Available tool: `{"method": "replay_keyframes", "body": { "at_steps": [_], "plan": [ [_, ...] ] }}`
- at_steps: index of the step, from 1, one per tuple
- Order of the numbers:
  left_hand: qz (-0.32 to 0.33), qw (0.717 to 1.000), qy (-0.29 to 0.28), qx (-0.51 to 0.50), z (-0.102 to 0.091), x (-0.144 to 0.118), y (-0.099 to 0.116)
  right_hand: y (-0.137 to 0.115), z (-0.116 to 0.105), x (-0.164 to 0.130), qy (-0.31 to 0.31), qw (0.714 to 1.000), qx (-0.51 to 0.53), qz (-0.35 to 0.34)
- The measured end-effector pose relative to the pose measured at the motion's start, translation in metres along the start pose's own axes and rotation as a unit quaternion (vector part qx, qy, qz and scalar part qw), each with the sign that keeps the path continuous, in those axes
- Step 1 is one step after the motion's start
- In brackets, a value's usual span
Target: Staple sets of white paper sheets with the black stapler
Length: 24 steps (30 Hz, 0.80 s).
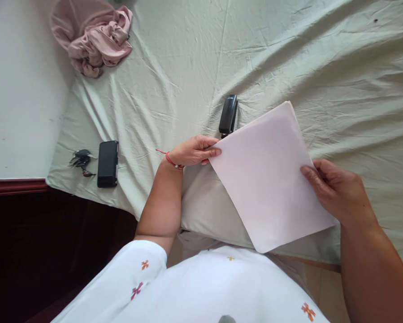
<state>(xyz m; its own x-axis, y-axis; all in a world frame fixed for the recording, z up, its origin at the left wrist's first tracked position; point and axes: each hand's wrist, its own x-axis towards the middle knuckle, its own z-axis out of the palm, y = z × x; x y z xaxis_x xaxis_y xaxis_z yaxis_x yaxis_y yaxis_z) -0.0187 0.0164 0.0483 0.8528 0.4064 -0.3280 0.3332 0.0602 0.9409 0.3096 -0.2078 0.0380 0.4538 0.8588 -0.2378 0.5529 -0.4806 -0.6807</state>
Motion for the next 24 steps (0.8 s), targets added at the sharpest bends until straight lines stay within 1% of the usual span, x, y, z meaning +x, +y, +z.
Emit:
{"method": "replay_keyframes", "body": {
  "at_steps": [3,8,12,16,20,24],
  "plan": [
    [-0.006,0.997,0.063,-0.036,-0.003,0.002,-0.003,-0.001,-0.001,0.000,-0.023,0.998,0.013,0.050],
    [-0.044,0.984,0.156,-0.074,-0.004,0.007,-0.004,0.004,0.000,0.002,-0.045,0.986,0.091,0.131],
    [-0.087,0.971,0.209,-0.084,0.001,0.010,0.001,0.004,0.002,0.002,-0.040,0.980,0.131,0.147],
    [-0.105,0.955,0.262,-0.093,0.007,0.014,0.002,-0.003,0.002,0.002,-0.027,0.978,0.127,0.161],
    [-0.109,0.946,0.293,-0.085,0.010,0.018,0.000,-0.006,0.001,0.001,-0.033,0.973,0.141,0.178],
    [-0.105,0.946,0.298,-0.072,0.012,0.020,-0.002,-0.005,0.001,0.000,-0.026,0.969,0.143,0.198]
  ]
}}
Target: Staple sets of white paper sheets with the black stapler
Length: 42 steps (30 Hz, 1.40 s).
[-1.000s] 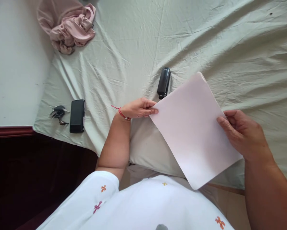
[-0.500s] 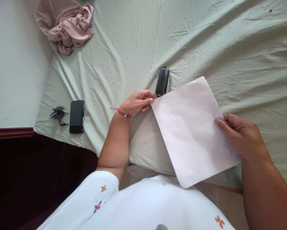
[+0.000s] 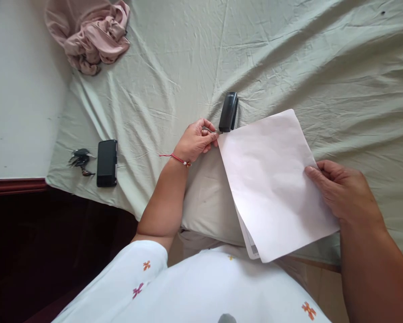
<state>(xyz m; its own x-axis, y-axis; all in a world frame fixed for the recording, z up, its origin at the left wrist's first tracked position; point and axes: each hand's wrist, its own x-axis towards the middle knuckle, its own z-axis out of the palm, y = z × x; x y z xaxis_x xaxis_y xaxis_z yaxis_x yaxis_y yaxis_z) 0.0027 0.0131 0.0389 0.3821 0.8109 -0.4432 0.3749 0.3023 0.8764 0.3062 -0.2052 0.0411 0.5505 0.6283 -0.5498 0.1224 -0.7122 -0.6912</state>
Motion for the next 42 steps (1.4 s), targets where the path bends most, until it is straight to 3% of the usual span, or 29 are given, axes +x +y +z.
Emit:
{"method": "replay_keyframes", "body": {
  "at_steps": [4,8,19,42],
  "plan": [
    [0.036,0.999,0.015,0.005,0.001,0.004,-0.006,0.000,0.001,-0.004,0.018,1.000,0.001,-0.003],
    [0.134,0.989,0.065,0.019,0.003,0.009,-0.014,0.000,0.002,-0.010,0.031,0.999,-0.002,0.009],
    [0.317,0.948,0.027,-0.017,0.001,0.023,-0.032,0.005,0.006,-0.019,0.058,0.998,0.014,0.025],
    [0.280,0.957,0.072,-0.001,0.008,0.017,-0.022,0.018,0.014,-0.039,0.072,0.995,0.070,0.021]
  ]
}}
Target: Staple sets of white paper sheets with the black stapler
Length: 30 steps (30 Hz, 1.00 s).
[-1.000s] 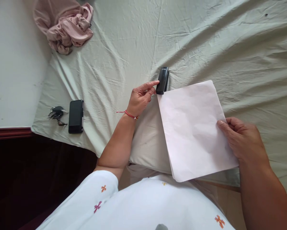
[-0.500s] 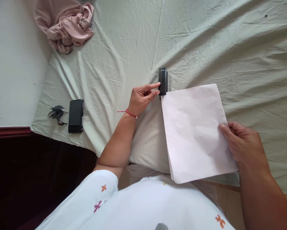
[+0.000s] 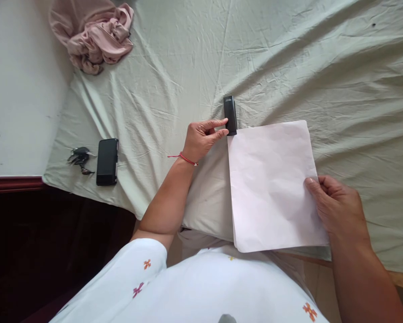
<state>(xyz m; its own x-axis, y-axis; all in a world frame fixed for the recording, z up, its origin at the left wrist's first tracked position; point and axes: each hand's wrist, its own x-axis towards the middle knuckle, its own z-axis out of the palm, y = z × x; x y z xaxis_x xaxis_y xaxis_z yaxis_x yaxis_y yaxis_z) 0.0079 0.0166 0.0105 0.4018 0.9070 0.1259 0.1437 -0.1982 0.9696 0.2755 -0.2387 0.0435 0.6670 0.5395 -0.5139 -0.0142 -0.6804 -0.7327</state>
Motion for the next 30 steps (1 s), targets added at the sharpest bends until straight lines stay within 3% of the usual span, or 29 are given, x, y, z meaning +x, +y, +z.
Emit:
{"method": "replay_keyframes", "body": {
  "at_steps": [10,19,24,26,30],
  "plan": [
    [-0.036,0.996,0.014,0.077,0.008,0.000,0.003,-0.003,0.002,-0.002,0.004,1.000,-0.016,0.005],
    [-0.025,0.996,-0.015,-0.082,-0.001,0.001,-0.005,0.012,-0.011,-0.011,0.049,0.996,0.042,-0.062],
    [-0.075,0.983,0.026,-0.167,-0.008,0.007,0.002,0.014,-0.018,-0.005,0.107,0.978,0.138,-0.110],
    [-0.102,0.974,0.006,-0.202,-0.010,0.007,0.005,0.008,-0.012,-0.001,0.105,0.970,0.182,-0.121],
    [-0.146,0.949,-0.108,-0.258,-0.009,0.000,0.006,-0.011,0.012,0.006,0.066,0.956,0.221,-0.181]
  ]
}}
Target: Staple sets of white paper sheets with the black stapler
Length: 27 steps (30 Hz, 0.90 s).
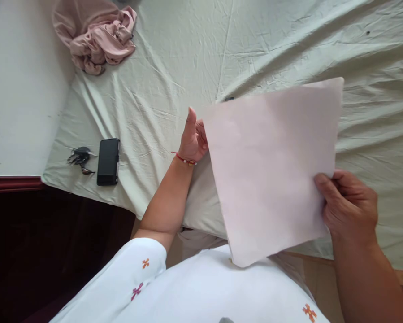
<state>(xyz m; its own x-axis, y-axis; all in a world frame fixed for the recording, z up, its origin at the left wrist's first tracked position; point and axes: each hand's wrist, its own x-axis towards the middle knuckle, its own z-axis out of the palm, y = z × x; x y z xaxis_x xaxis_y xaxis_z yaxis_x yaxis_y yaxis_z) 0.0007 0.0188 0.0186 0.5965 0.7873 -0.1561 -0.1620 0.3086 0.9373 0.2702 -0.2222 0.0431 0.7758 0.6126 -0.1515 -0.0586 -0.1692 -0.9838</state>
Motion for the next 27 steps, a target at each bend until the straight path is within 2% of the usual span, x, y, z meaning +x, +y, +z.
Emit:
{"method": "replay_keyframes", "body": {
  "at_steps": [2,4,6,10,17,22,27],
  "plan": [
    [-0.026,0.999,-0.036,0.000,0.001,-0.003,-0.003,-0.001,0.017,0.004,-0.033,0.999,0.007,-0.004],
    [-0.031,0.999,-0.043,0.009,0.002,-0.004,-0.006,0.000,0.030,0.009,-0.055,0.998,-0.009,-0.021],
    [-0.016,0.999,-0.025,0.024,0.003,-0.004,-0.009,0.003,0.036,0.012,-0.090,0.994,-0.051,-0.025],
    [0.016,0.998,0.012,0.059,0.003,-0.003,-0.011,0.009,0.035,0.019,-0.169,0.981,-0.090,0.025],
    [-0.017,0.993,-0.060,0.097,0.002,-0.009,-0.010,0.016,0.036,0.028,-0.115,0.992,-0.052,-0.009],
    [-0.018,0.996,-0.056,0.072,-0.004,-0.011,-0.010,0.022,0.029,0.031,-0.154,0.988,-0.027,0.012],
    [-0.048,0.995,-0.043,0.079,-0.009,-0.008,-0.007,0.025,0.022,0.034,-0.149,0.989,-0.007,0.020]
  ]
}}
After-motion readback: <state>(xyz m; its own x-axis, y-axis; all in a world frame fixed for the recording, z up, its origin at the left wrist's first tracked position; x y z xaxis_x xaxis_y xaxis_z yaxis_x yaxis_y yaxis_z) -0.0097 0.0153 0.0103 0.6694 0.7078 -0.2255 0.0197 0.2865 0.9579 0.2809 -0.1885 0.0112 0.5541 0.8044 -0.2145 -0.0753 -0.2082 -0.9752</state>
